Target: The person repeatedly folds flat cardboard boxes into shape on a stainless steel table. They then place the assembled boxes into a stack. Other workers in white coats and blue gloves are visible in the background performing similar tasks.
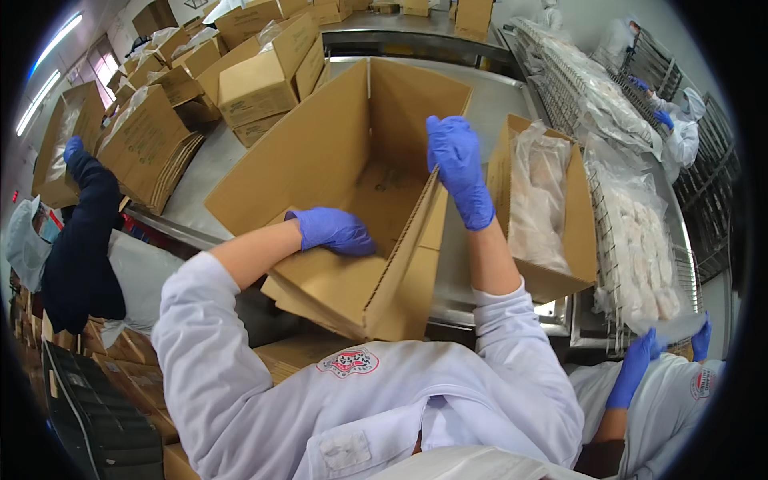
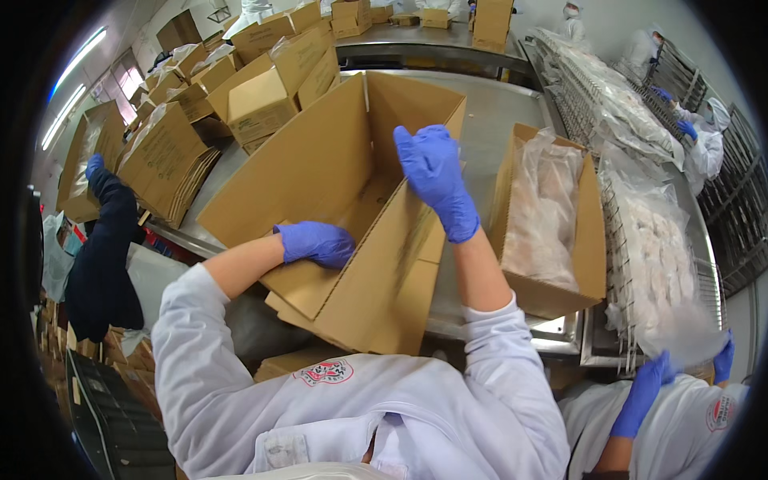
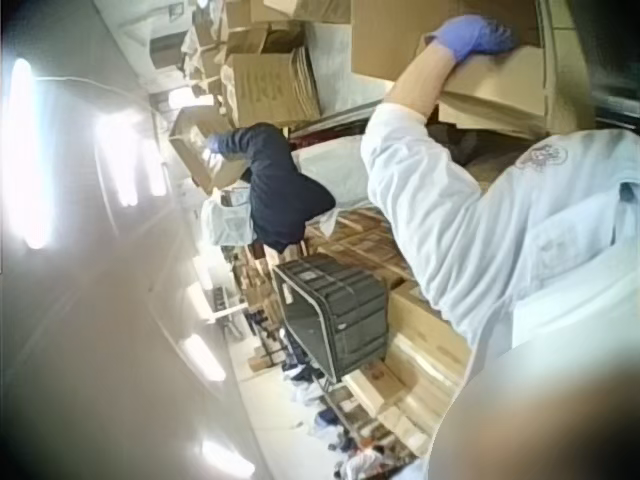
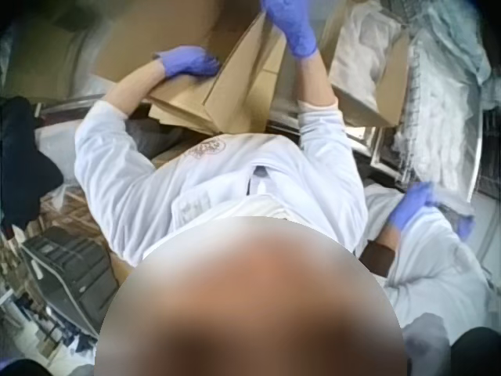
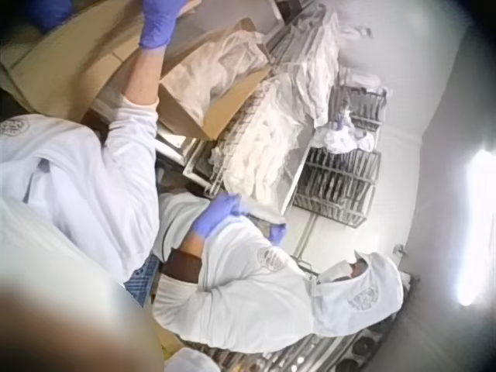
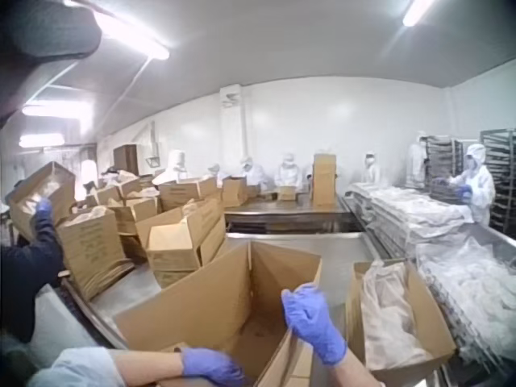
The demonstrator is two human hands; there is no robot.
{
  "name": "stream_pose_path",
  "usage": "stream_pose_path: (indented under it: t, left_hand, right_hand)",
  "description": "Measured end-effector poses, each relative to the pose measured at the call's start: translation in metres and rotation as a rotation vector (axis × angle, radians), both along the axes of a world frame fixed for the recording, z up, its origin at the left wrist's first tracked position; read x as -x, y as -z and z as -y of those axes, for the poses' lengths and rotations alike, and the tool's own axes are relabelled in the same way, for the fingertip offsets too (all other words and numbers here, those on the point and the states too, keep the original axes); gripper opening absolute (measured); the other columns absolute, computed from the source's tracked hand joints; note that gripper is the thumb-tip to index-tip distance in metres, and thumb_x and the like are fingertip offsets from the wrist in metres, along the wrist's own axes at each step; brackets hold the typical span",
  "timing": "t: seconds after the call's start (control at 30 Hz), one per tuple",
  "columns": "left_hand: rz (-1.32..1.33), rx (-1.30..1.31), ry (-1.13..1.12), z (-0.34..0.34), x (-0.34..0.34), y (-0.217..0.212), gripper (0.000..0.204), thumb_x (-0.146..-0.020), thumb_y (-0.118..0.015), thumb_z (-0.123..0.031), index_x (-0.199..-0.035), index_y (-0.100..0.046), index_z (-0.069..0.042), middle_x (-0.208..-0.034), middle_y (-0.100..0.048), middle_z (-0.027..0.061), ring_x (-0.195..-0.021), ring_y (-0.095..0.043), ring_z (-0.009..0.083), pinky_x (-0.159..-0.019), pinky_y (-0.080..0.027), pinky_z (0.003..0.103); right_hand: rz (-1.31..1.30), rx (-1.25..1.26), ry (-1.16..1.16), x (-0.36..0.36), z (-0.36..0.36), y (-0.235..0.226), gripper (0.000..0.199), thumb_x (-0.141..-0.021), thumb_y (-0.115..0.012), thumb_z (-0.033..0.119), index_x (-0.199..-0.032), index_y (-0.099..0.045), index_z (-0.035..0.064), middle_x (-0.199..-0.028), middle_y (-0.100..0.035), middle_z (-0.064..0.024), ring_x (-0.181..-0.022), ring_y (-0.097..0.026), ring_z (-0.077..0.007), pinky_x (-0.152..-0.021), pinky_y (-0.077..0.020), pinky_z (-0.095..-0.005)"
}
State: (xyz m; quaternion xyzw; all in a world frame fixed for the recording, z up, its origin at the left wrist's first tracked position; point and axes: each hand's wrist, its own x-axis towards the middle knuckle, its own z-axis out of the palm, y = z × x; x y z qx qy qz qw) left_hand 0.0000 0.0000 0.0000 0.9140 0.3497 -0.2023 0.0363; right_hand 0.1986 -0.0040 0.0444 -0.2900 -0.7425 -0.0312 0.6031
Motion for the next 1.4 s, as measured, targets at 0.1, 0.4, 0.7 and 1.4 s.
stream_pose_path:
  t: [0.1, 0.4, 0.7, 1.4]
  left_hand:
    - [0.137, -0.299, 0.105, -0.079, -0.078, -0.024, 0.031, -0.082, -0.049, -0.029, -0.104, -0.062, -0.011, -0.075, -0.061, 0.0195, -0.078, -0.06, 0.034, -0.074, -0.046, 0.046]
    - [0.221, -0.372, -0.024, -0.094, -0.114, -0.068, 0.046, -0.075, -0.055, -0.01, -0.119, -0.044, -0.002, -0.11, -0.054, 0.0213, -0.114, -0.046, 0.0316, -0.102, -0.029, 0.043]
    - [0.533, -0.975, -0.592, -0.139, 0.06, -0.1, 0.035, -0.09, -0.041, -0.026, -0.11, -0.053, 0.0, -0.102, -0.058, 0.0192, -0.1, -0.052, 0.0337, -0.09, -0.039, 0.042]
    - [0.771, -0.776, -0.352, -0.1, -0.055, -0.105, 0.057, -0.091, -0.034, -0.044, -0.105, -0.055, 0.007, -0.093, -0.06, 0.0259, -0.083, -0.057, 0.0402, -0.082, -0.043, 0.041]
  right_hand:
    - [0.044, -0.098, 0.005, -0.011, -0.016, -0.014, 0.027, -0.085, -0.052, 0.008, -0.058, -0.055, 0.0056, -0.049, -0.048, -0.0079, -0.045, -0.044, -0.0254, -0.054, -0.0344, -0.0341]
    - [0.059, -0.041, 0.054, -0.026, -0.01, 0.003, 0.029, -0.083, -0.053, 0.012, -0.056, -0.055, 0.003, -0.05, -0.05, -0.0099, -0.046, -0.047, -0.0283, -0.053, -0.0365, -0.0371]
    - [0.682, 0.508, -0.007, 0.047, -0.046, 0.012, 0.033, -0.085, -0.052, 0.034, -0.086, -0.064, 0.0031, -0.092, -0.062, -0.0172, -0.085, -0.058, -0.0354, -0.077, -0.0439, -0.0429]
    - [-0.77, 0.082, 0.194, -0.031, -0.003, 0.031, 0.063, -0.095, -0.035, 0.039, -0.139, -0.013, 0.0004, -0.146, -0.016, -0.013, -0.134, -0.015, -0.0251, -0.108, -0.0137, -0.0359]
